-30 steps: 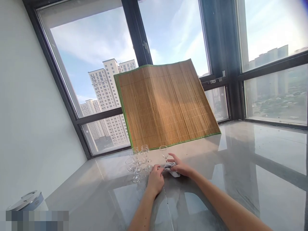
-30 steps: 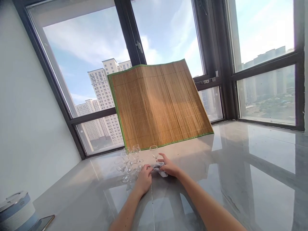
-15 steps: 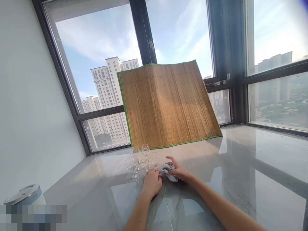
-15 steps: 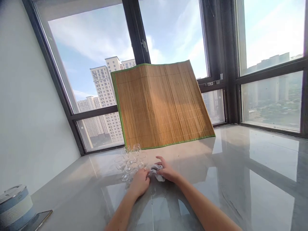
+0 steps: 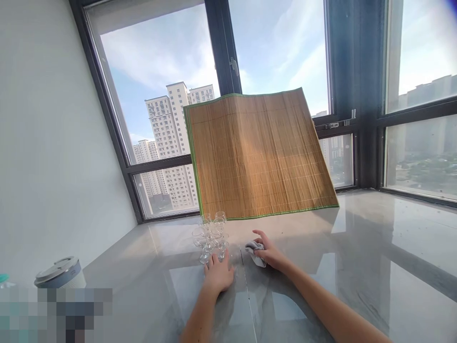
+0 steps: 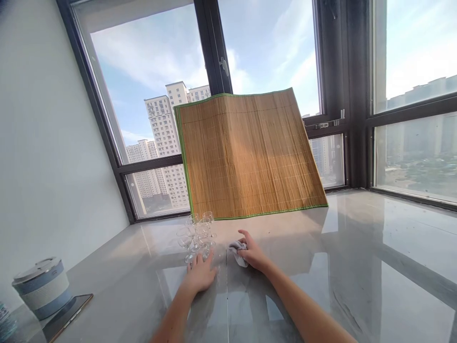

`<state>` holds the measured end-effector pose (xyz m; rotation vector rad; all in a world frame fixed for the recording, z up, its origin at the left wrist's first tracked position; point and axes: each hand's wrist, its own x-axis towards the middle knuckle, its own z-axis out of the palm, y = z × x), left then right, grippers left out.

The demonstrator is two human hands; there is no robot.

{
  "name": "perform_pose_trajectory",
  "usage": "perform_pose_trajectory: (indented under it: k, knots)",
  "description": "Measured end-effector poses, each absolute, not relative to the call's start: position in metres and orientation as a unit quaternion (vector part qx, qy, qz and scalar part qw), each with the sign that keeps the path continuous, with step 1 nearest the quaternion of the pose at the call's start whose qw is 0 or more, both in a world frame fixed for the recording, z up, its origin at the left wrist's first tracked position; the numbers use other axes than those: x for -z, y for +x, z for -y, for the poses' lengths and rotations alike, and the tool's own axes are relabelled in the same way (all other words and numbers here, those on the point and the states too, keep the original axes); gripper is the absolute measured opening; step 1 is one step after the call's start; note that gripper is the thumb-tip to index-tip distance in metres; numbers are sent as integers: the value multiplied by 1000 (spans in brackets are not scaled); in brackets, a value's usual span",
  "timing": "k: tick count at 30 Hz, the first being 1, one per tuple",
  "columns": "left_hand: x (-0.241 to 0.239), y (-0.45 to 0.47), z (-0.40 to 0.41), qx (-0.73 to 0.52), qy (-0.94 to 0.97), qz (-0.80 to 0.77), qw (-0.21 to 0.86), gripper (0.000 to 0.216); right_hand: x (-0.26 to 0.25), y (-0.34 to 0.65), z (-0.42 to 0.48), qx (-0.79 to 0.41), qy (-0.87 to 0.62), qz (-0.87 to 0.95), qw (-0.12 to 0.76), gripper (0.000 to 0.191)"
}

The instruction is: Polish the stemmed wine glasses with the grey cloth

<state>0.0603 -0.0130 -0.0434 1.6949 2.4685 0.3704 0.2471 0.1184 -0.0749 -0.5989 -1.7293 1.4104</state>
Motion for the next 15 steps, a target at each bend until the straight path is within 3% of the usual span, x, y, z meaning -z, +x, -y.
perform_pose_trajectory:
  k: [6, 10, 15]
  knots:
    - [11, 94, 28, -96, 564, -820, -15, 38, 79, 247, -130, -452, -305, 721, 427, 67]
    - [9, 108, 26, -113, 674, -729, 37, 41, 78, 249, -133, -328, -392, 751, 418, 64]
    - [25, 110, 16, -131, 718, -679, 79, 36, 70, 259, -128, -193, -479, 785, 342, 66]
